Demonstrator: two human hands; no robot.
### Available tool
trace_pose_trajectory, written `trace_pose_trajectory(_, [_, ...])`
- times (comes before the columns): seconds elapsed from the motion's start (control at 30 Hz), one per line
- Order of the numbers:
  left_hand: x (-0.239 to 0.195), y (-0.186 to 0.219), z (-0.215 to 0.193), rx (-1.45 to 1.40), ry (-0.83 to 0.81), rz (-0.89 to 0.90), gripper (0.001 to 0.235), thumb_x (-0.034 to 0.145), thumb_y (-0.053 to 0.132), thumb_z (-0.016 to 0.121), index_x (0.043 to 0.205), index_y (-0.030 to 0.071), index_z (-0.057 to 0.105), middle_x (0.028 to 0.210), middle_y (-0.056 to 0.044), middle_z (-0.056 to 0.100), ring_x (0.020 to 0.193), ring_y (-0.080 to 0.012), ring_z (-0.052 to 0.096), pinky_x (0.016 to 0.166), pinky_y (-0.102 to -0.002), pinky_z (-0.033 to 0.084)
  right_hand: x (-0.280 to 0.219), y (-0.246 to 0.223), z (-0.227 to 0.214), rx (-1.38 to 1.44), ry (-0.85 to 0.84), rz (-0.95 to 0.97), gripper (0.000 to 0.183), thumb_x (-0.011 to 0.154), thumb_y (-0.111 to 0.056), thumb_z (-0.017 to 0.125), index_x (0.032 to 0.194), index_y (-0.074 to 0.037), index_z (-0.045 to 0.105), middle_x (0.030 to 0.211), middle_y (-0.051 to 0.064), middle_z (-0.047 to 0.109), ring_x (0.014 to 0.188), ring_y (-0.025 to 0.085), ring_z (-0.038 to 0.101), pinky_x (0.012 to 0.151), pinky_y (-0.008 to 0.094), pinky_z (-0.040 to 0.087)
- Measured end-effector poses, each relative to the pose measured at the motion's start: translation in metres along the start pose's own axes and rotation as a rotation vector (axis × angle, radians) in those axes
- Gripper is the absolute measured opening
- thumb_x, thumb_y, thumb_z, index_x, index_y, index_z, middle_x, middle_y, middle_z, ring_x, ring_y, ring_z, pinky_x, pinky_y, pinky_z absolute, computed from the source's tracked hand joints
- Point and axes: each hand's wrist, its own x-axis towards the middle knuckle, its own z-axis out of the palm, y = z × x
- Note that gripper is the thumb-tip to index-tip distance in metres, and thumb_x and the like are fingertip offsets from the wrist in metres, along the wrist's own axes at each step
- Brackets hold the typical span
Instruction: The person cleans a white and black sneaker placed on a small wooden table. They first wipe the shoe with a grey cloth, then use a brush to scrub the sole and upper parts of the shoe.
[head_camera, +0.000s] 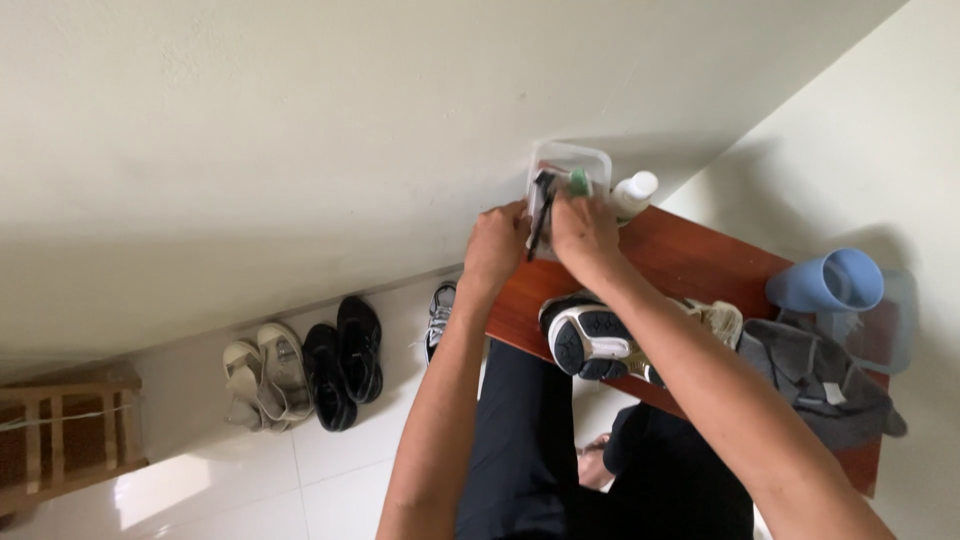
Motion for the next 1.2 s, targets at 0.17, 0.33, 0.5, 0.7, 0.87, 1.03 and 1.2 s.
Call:
trace_pose_trajectory(0.17, [-0.004, 0.003, -0.002, -0.001, -0.003, 0.003, 0.031, 0.099, 0.014, 0.063, 0.127, 0.004, 0.071, 0.099, -0.022, 0.077, 0.088, -0.0357, 0.077, 0.067, -0.045, 0.065, -0.024, -0.013, -0.025, 0.051, -0.003, -0.029, 0.037, 0.095, -0.013, 0.063, 0.125, 0.007, 0.062, 0.11, 0.032, 0.072, 0.109, 0.047, 0.069, 0.091, 0.06, 0.055])
trace_pose_trajectory(0.33, [-0.001, 0.0, -0.003, 0.003, -0.004, -0.005, 0.032, 0.099, 0.014, 0.062, 0.128, 0.005, 0.071, 0.1, -0.021, 0.077, 0.089, -0.035, 0.077, 0.069, -0.045, 0.065, 0.006, 0.029, 0.008, 0.131, -0.028, 0.015, 0.053, 0.096, -0.031, 0.07, 0.132, 0.006, 0.059, 0.102, 0.026, 0.074, 0.098, 0.042, 0.074, 0.081, 0.055, 0.06])
trace_pose_trajectory(0.5, [0.003, -0.005, -0.001, 0.015, 0.001, 0.023, 0.031, 0.098, 0.011, 0.064, 0.127, 0.005, 0.071, 0.101, -0.022, 0.077, 0.09, -0.0366, 0.077, 0.069, -0.045, 0.065, 0.026, 0.065, 0.003, 0.561, 0.002, 0.128, 0.071, 0.086, -0.039, 0.072, 0.139, 0.005, 0.055, 0.061, 0.015, 0.068, 0.048, 0.024, 0.068, 0.051, 0.034, 0.058])
trace_pose_trajectory(0.7, [-0.002, 0.004, -0.005, 0.035, 0.01, -0.004, 0.032, 0.097, 0.012, 0.065, 0.127, 0.007, 0.072, 0.103, -0.019, 0.077, 0.092, -0.0348, 0.077, 0.073, -0.045, 0.065, 0.014, 0.062, -0.015, 0.554, -0.026, 0.143, 0.076, 0.087, -0.037, 0.074, 0.139, 0.013, 0.05, 0.067, 0.018, 0.068, 0.05, 0.023, 0.068, 0.045, 0.035, 0.059])
trace_pose_trajectory(0.87, [-0.004, 0.005, -0.004, 0.024, 0.014, -0.013, 0.032, 0.097, 0.012, 0.065, 0.128, 0.007, 0.072, 0.103, -0.021, 0.077, 0.092, -0.0356, 0.077, 0.073, -0.045, 0.065, 0.001, 0.027, -0.006, 0.265, -0.035, 0.063, 0.053, 0.092, -0.023, 0.068, 0.126, 0.017, 0.06, 0.1, 0.033, 0.069, 0.084, 0.038, 0.071, 0.067, 0.051, 0.06])
trace_pose_trajectory(1.03, [-0.006, 0.006, -0.01, -0.003, 0.014, 0.016, 0.032, 0.098, 0.013, 0.064, 0.128, 0.004, 0.071, 0.104, -0.022, 0.076, 0.093, -0.0365, 0.076, 0.073, -0.046, 0.065, 0.01, 0.01, -0.002, 0.189, -0.036, -0.024, 0.052, 0.091, -0.009, 0.064, 0.131, 0.022, 0.052, 0.096, 0.038, 0.068, 0.081, 0.044, 0.074, 0.064, 0.053, 0.063])
trace_pose_trajectory(1.2, [-0.005, 0.002, -0.009, -0.019, -0.009, 0.037, 0.032, 0.097, 0.013, 0.063, 0.128, 0.005, 0.071, 0.103, -0.022, 0.076, 0.092, -0.0364, 0.076, 0.071, -0.045, 0.066, 0.0, -0.007, -0.009, 0.204, -0.086, -0.031, 0.058, 0.094, -0.009, 0.065, 0.137, 0.024, 0.043, 0.121, 0.045, 0.059, 0.112, 0.055, 0.064, 0.083, 0.066, 0.058])
